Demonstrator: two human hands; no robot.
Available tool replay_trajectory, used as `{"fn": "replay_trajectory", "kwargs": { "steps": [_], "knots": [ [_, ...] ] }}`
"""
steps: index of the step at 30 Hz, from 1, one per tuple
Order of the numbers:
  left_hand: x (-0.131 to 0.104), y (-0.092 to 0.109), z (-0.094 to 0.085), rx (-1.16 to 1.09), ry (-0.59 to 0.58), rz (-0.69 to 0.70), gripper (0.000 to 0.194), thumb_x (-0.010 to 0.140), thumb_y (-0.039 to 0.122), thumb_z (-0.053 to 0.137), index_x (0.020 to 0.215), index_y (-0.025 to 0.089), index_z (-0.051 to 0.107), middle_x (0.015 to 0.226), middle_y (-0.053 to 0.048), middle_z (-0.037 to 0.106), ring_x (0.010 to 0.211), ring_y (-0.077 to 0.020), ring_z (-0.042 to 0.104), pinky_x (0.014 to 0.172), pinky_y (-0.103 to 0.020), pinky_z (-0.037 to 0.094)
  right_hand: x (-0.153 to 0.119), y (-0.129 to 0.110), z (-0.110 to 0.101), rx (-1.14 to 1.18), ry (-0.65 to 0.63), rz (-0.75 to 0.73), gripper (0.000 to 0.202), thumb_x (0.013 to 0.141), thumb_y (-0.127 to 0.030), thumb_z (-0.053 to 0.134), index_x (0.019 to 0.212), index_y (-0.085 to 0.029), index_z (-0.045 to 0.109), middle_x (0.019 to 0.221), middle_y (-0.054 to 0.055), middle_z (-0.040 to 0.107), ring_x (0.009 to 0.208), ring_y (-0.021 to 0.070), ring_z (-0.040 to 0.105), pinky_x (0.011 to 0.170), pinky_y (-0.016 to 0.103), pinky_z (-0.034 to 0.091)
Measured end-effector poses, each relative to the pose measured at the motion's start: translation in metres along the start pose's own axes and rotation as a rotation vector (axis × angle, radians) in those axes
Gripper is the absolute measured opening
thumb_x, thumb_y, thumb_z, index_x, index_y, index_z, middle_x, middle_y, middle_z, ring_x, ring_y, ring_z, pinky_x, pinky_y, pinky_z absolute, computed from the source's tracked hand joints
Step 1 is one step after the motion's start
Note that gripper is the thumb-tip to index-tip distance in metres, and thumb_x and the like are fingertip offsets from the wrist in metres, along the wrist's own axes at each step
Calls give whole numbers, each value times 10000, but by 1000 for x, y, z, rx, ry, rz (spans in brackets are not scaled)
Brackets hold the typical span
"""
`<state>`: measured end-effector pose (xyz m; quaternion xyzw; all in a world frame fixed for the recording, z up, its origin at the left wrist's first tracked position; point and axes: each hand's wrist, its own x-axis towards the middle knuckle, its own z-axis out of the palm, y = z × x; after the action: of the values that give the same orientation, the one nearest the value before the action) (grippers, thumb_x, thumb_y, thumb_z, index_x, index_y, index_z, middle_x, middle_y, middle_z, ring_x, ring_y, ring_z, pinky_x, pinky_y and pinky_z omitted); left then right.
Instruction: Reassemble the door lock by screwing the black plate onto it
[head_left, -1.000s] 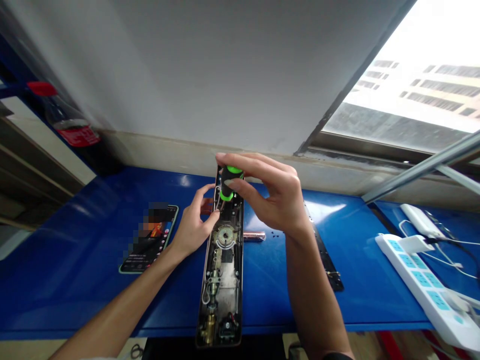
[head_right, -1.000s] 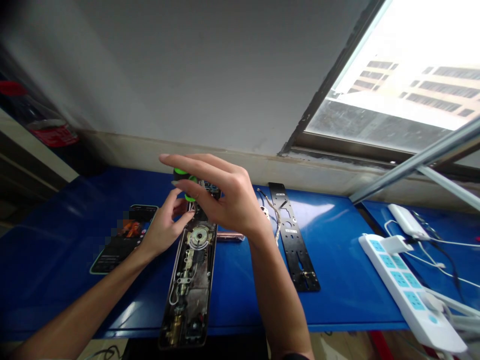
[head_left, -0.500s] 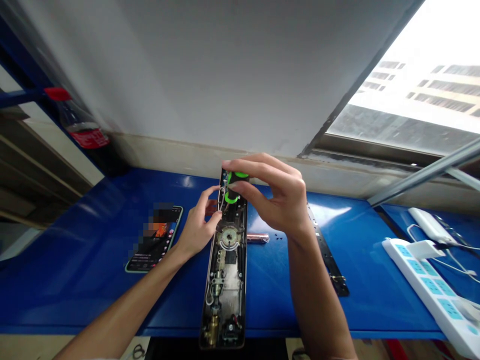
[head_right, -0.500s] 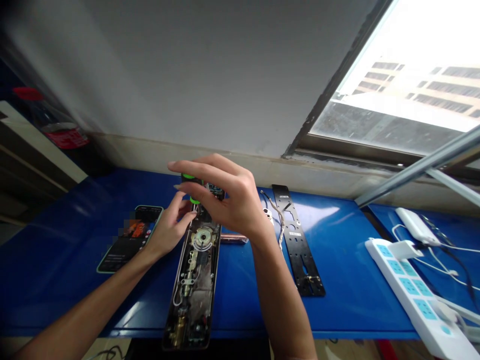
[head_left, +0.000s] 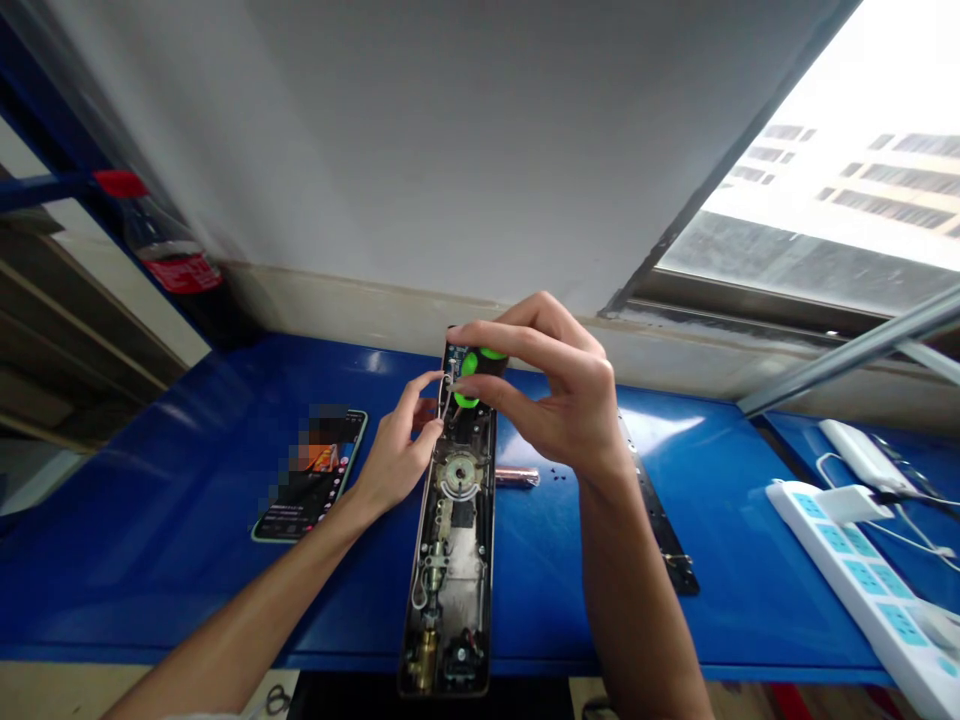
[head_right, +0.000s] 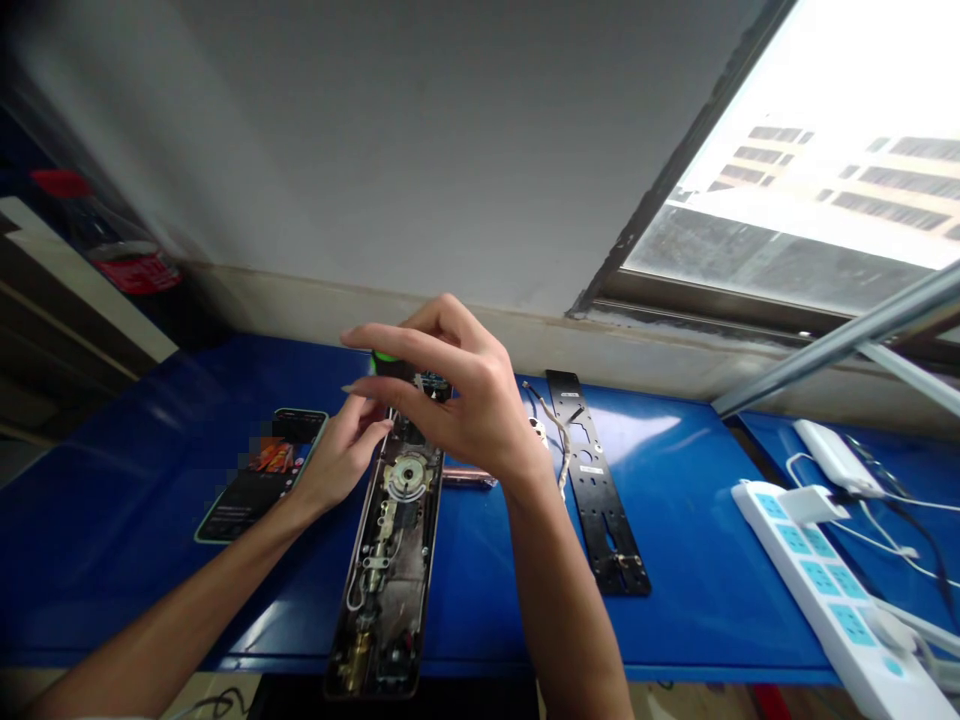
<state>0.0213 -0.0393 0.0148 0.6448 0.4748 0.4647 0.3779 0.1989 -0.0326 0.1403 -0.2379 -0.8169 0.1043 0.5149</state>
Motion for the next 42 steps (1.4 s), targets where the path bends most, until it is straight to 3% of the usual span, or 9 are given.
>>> {"fn": "replay_trajectory", "kwargs": {
  "steps": [2, 7, 10, 14, 20, 26, 32, 39, 42],
  "knots": [
    [0, 0, 0, 0, -3, -3, 504, 914, 239, 511, 1416, 240, 471, 1071, -66, 706, 907, -246, 687, 785, -375, 558, 1, -1, 1, -22, 11, 9, 251, 907, -287, 706, 1155, -263, 737, 973, 25, 638, 873, 145, 639, 779, 316, 576],
    [0, 1, 1, 13, -2, 7, 500, 924, 238, 498, 1423, 253, 458, 1033, -49, 711, 869, -223, 687, 789, -365, 553, 1, -5, -2, 36, -124, 14, 410, 1010, -149, 450, 1371, -264, 605, 1340, 68, 643, 1231, 197, 609, 1051, 415, 516],
    [0, 1, 1, -20, -8, 8, 463, 933, 242, 485, 1396, 243, 487, 981, -36, 710, 871, -228, 687, 803, -374, 556, 0, -4, -3, 15, -69, -16, 347, 962, -173, 595, 1277, -292, 675, 1146, 36, 712, 1017, 169, 674, 896, 362, 574],
    [0, 0, 2, -50, 13, 12, 441, 929, 240, 492, 1370, 231, 511, 1006, -40, 710, 877, -227, 681, 810, -369, 547, 0, -3, -2, -69, 23, -19, 272, 865, -289, 760, 1136, -276, 750, 891, 13, 612, 786, 141, 605, 683, 309, 557],
    [-1, 0, 2, -28, 7, 7, 486, 914, 222, 488, 1400, 236, 481, 964, -34, 707, 815, -211, 671, 763, -353, 549, 1, -7, -4, 9, -142, 18, 425, 1004, -154, 460, 1386, -280, 599, 1328, 67, 636, 1208, 199, 614, 1035, 411, 524],
    [0, -2, 2, -79, 9, 7, 464, 916, 233, 499, 1380, 224, 513, 1005, -48, 713, 877, -233, 684, 801, -374, 556, 0, -1, -2, -28, 8, -43, 301, 853, -290, 772, 1152, -294, 745, 911, 8, 646, 797, 142, 628, 690, 305, 570],
    [-1, 2, 2, -26, 7, 0, 474, 905, 205, 507, 1378, 244, 498, 872, -8, 674, 783, -197, 664, 690, -304, 532, 2, -9, -3, 22, -149, 26, 390, 1007, -176, 480, 1360, -260, 623, 1263, 73, 662, 1172, 196, 629, 1004, 396, 542],
    [-1, -4, 4, -32, 35, -7, 496, 880, 203, 538, 1374, 236, 519, 988, -46, 710, 813, -223, 676, 698, -342, 560, 0, -5, 4, -52, 23, -20, 267, 865, -279, 756, 1131, -248, 755, 880, 18, 633, 771, 138, 616, 684, 297, 569],
    [-1, -3, 4, -36, 19, -1, 507, 891, 200, 537, 1395, 243, 504, 1008, -43, 716, 799, -213, 671, 715, -347, 555, 0, -6, 5, -63, -19, 10, 308, 955, -262, 626, 1255, -254, 693, 1079, 67, 663, 982, 174, 647, 840, 336, 584]
  ]
}}
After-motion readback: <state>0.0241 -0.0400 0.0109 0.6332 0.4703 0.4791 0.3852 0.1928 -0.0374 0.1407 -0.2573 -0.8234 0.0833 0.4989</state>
